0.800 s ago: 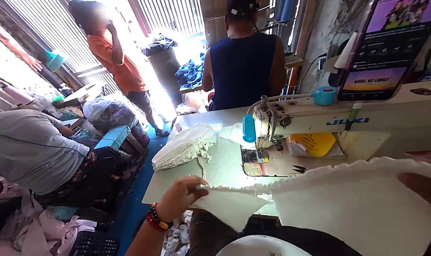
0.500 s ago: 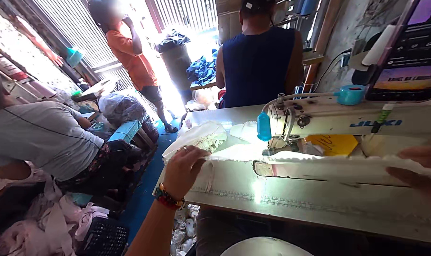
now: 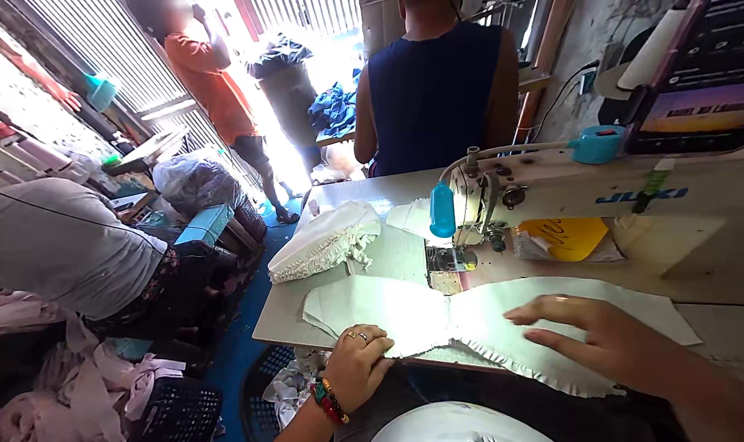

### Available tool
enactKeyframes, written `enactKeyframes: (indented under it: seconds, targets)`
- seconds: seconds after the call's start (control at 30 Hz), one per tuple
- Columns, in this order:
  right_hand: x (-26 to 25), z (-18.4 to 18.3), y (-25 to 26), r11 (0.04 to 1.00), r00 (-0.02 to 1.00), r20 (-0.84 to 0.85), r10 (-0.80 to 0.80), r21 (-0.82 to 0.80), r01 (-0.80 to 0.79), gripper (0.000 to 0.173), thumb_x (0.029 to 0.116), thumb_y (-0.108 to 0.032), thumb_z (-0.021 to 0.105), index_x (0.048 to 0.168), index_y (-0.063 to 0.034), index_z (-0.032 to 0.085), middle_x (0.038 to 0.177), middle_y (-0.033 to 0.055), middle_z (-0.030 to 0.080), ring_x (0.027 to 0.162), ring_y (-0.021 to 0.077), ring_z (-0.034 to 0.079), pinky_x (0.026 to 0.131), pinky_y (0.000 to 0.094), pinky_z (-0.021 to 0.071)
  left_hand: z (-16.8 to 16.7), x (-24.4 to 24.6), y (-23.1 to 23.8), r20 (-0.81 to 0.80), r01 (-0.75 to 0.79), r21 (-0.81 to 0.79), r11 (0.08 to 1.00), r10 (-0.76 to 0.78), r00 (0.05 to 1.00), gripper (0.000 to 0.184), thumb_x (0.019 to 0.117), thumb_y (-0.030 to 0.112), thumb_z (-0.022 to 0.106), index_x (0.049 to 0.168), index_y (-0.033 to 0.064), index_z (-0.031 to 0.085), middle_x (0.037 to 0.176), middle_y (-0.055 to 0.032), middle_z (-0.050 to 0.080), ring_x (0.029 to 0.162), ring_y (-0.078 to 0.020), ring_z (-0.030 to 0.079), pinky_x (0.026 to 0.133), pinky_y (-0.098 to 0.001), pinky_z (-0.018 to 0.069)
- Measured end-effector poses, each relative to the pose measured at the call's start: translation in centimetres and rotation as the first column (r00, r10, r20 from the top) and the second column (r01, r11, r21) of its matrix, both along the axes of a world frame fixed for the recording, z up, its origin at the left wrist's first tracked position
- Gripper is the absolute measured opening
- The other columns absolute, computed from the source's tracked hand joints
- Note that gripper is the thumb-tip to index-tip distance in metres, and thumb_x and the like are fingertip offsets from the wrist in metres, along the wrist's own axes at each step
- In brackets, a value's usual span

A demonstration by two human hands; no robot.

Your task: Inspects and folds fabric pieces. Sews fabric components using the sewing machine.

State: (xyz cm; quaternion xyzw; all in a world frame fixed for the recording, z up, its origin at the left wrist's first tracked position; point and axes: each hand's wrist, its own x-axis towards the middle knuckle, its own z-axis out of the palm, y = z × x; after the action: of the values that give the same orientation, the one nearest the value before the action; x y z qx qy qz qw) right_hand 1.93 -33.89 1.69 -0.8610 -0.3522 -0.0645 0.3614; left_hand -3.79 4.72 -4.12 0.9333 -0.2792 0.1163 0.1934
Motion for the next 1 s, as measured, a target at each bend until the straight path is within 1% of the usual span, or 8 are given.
enactKeyframes:
  seconds: [0.13,0.27,0.4,0.5,0.73,0.8,0.87,1.0]
  targets:
    - [1.7,-1.2,7.0,0.983,0.979,0.083,0.185,-0.002,-0.186,0.026,0.0999,-0.027,0.059,0.111,-0.0136,0.077,0.11,0.0044,0.076,0.108,0.0217,0.07,0.095,0.0421,0.0564,0.2,0.1,-0.3,-0.034,-0.005,-0.077,0.997,0.002,0.999,0.037,0.1025,0.04,0.054,0.107,0.0133,0.079,0.116,-0.0064,0.075,0.118,-0.0257,0.068,0.102,-0.0488,0.052]
    - [2.3,-4.1,11.3,0.965,0.969,0.03,0.244,-0.107,-0.24,0.024,0.0956,-0.018,0.069,0.117,-0.0111,0.076,0.131,0.0135,0.069,0.131,0.0361,0.059,0.109,0.0548,0.047,0.9,1.7,-0.5,-0.033,-0.182,-0.138,0.973,0.179,0.983,0.038,0.1032,0.034,0.052,0.11,0.0078,0.078,0.12,-0.0115,0.074,0.12,-0.0309,0.067,0.105,-0.0518,0.0501]
    - [0.7,-6.1,12.2,0.948,0.967,0.013,0.256,-0.197,-0.249,0.025,0.0981,-0.021,0.065,0.12,-0.0123,0.074,0.134,0.0124,0.068,0.136,0.0358,0.055,0.113,0.0544,0.0432,2.1,2.5,-1.8,-0.259,-0.413,0.134,0.901,0.434,0.863,0.052,0.103,0.045,0.051,0.144,0.0151,0.061,0.154,-0.0171,0.051,0.148,-0.0419,0.038,0.12,-0.068,0.0188]
    - [0.3,-6.0,11.0,0.959,0.969,0.003,0.247,-0.143,-0.244,0.025,0.0974,-0.023,0.067,0.119,-0.0123,0.075,0.133,0.0116,0.068,0.134,0.0338,0.057,0.113,0.0517,0.0447,2.0,2.7,-2.9,-0.357,-0.387,0.261,0.884,0.461,0.813,0.062,0.1029,0.053,0.048,0.155,0.0205,0.047,0.164,-0.0146,0.036,0.155,-0.0405,0.022,0.122,-0.0688,0.0091]
    - [1.6,-5.3,10.3,0.993,0.992,0.059,0.11,-0.056,-0.107,0.027,0.1008,-0.026,0.06,0.119,-0.0121,0.075,0.13,0.0097,0.07,0.132,0.031,0.06,0.111,0.0465,0.0476,1.8,2.3,-4.5,-0.351,-0.316,0.261,0.912,0.395,0.849,0.06,0.1031,0.052,0.046,0.155,0.0214,0.048,0.165,-0.0133,0.036,0.156,-0.0417,0.02,0.121,-0.0703,0.0084]
    - [1.6,-6.0,10.8,0.987,0.989,0.043,0.138,-0.084,-0.134,0.026,0.1,-0.024,0.061,0.119,-0.0123,0.075,0.132,0.0101,0.069,0.134,0.0324,0.058,0.113,0.0492,0.0454,1.9,2.7,-4.5,-0.339,-0.318,0.231,0.92,0.382,0.859,0.056,0.1034,0.054,0.044,0.15,0.0243,0.055,0.162,-0.0081,0.042,0.155,-0.0384,0.024,0.119,-0.0733,0.0061]
    - [1.5,-6.8,11.1,0.984,0.988,0.009,0.154,-0.091,-0.153,0.027,0.0989,-0.023,0.062,0.12,-0.0126,0.075,0.133,0.0098,0.069,0.136,0.0331,0.055,0.114,0.0521,0.0425,1.8,4.3,-3.9,-0.269,-0.334,0.151,0.931,0.363,0.892,0.048,0.1045,0.047,0.045,0.139,0.0192,0.066,0.153,-0.0077,0.053,0.151,-0.0376,0.034,0.119,-0.0745,0.0083]
    - [1.6,-7.2,10.9,0.986,0.988,-0.039,0.153,-0.06,-0.155,0.026,0.1,-0.023,0.06,0.119,-0.0127,0.075,0.135,0.0074,0.068,0.137,0.0305,0.055,0.115,0.0508,0.0419,3.0,9.6,-3.0,-0.412,-0.127,0.219,0.967,0.21,0.887,0.049,0.1043,0.039,0.051,0.149,0.0177,0.055,0.16,-0.0114,0.044,0.154,-0.0362,0.027,0.125,-0.0609,0.0145]
